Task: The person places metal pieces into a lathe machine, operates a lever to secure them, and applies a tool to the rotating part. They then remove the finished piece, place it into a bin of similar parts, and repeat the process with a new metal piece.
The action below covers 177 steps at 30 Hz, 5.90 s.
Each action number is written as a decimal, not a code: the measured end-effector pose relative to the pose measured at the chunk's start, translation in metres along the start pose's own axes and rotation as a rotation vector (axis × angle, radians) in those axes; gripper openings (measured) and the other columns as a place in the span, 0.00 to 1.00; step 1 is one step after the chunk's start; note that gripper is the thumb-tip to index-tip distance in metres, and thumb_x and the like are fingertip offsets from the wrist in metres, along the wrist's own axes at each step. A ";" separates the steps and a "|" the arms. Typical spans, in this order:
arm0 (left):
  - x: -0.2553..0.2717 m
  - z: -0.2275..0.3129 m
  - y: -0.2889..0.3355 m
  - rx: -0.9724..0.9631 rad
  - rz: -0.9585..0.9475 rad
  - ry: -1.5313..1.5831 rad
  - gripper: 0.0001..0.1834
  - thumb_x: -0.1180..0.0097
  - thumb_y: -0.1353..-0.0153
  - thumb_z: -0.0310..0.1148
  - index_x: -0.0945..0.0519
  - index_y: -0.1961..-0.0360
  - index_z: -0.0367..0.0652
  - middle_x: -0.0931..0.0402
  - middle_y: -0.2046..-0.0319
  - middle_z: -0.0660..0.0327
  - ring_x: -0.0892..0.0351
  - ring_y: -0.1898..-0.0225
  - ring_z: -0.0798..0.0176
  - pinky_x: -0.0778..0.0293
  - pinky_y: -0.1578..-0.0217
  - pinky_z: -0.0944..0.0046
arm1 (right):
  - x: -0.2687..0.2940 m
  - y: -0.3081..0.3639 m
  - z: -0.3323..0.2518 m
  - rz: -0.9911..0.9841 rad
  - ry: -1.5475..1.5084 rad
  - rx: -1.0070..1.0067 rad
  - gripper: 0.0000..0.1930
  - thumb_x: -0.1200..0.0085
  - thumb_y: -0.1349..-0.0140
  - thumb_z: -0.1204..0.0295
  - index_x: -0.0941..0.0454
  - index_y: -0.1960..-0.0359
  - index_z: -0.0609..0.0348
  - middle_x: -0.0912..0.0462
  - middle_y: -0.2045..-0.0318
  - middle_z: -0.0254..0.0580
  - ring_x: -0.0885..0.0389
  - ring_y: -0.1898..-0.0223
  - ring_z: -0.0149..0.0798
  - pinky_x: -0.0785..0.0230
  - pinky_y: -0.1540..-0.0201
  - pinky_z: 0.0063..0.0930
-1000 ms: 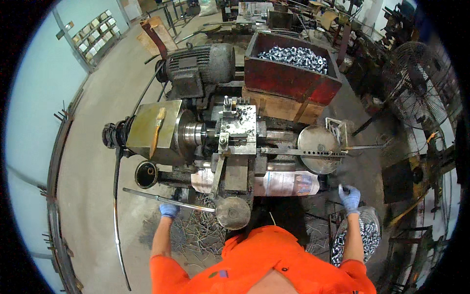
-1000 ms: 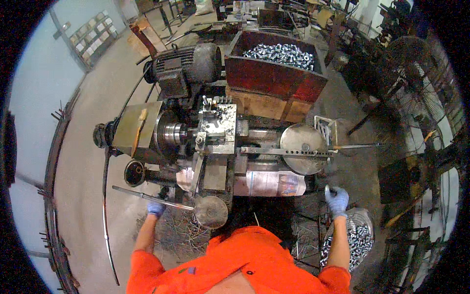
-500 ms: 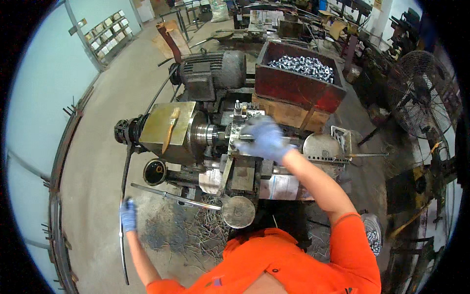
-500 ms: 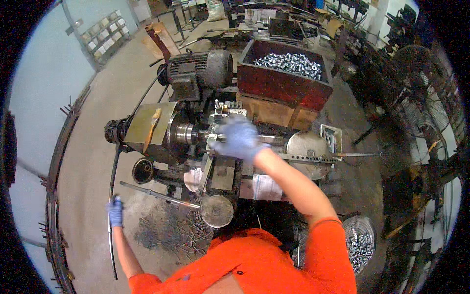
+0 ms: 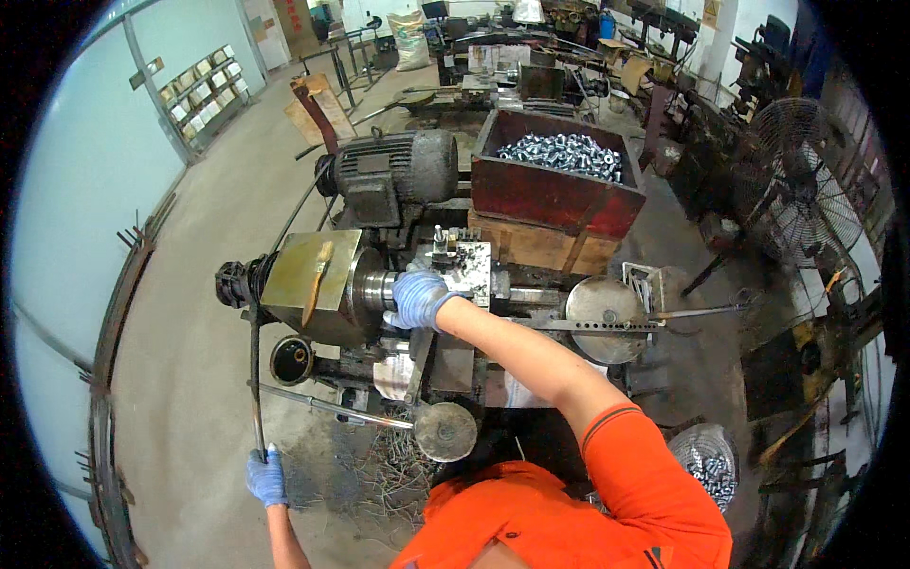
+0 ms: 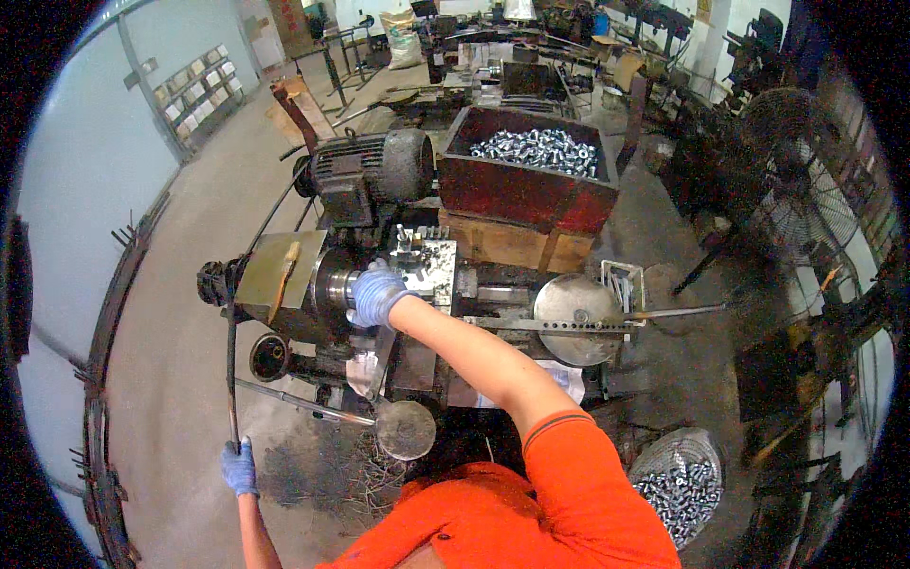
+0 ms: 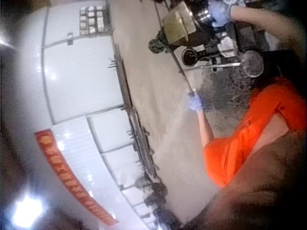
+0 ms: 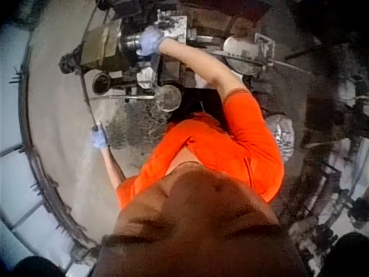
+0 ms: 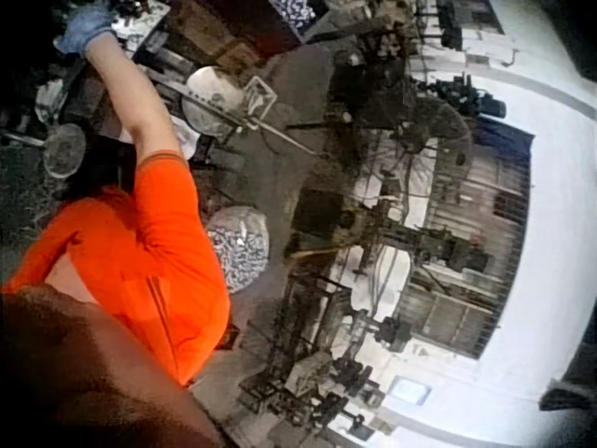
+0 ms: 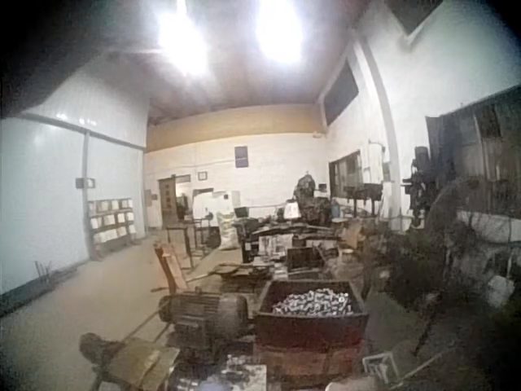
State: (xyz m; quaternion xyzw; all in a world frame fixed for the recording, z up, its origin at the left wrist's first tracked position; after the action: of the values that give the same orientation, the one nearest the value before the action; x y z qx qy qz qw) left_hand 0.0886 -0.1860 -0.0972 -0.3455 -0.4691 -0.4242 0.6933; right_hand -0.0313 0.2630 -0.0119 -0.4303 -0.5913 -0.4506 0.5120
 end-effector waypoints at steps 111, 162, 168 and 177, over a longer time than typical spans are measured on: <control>-0.039 -0.013 -0.082 -0.055 -0.473 0.828 0.22 0.40 0.49 0.43 0.26 0.62 0.34 0.28 0.83 0.58 0.26 0.84 0.64 0.28 0.82 0.65 | -0.177 0.606 0.211 1.139 -1.225 -1.133 0.14 0.47 0.41 0.62 0.24 0.76 0.62 0.24 0.78 0.34 0.28 0.77 0.29 0.33 0.73 0.26; 0.007 -0.134 -0.127 -0.441 0.176 -0.550 0.11 0.48 0.52 0.34 0.25 0.65 0.44 0.24 0.79 0.54 0.25 0.79 0.50 0.33 0.76 0.53 | -0.021 -0.034 0.006 0.203 -0.789 -0.173 0.19 0.41 0.50 0.57 0.20 0.79 0.64 0.21 0.83 0.43 0.24 0.79 0.31 0.33 0.71 0.29; 0.010 -0.146 -0.179 -0.379 0.382 -0.606 0.14 0.48 0.50 0.34 0.24 0.60 0.46 0.24 0.79 0.53 0.25 0.80 0.51 0.32 0.77 0.53 | -0.013 -0.031 0.010 0.276 -0.703 -0.184 0.20 0.41 0.51 0.56 0.21 0.82 0.64 0.20 0.82 0.45 0.24 0.80 0.34 0.32 0.71 0.30; 0.012 -0.073 -0.058 0.036 0.468 -0.325 0.09 0.46 0.50 0.40 0.23 0.68 0.51 0.22 0.77 0.56 0.22 0.75 0.51 0.29 0.74 0.54 | -0.001 -0.026 0.002 0.332 -0.504 -0.170 0.22 0.41 0.55 0.51 0.20 0.78 0.62 0.20 0.70 0.51 0.22 0.66 0.50 0.31 0.59 0.33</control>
State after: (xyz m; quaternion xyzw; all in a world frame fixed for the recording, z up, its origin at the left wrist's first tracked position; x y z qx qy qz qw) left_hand 0.0643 -0.2762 -0.1042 -0.4956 -0.4891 -0.1835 0.6939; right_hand -0.0570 0.2594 -0.0156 -0.6602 -0.5817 -0.2877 0.3780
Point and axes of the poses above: each hand's wrist, its own y-axis away from the middle knuckle, its own x-axis out of the back of the hand, z = x × y, the point moved 5 cm from there along -y, towards the middle knuckle
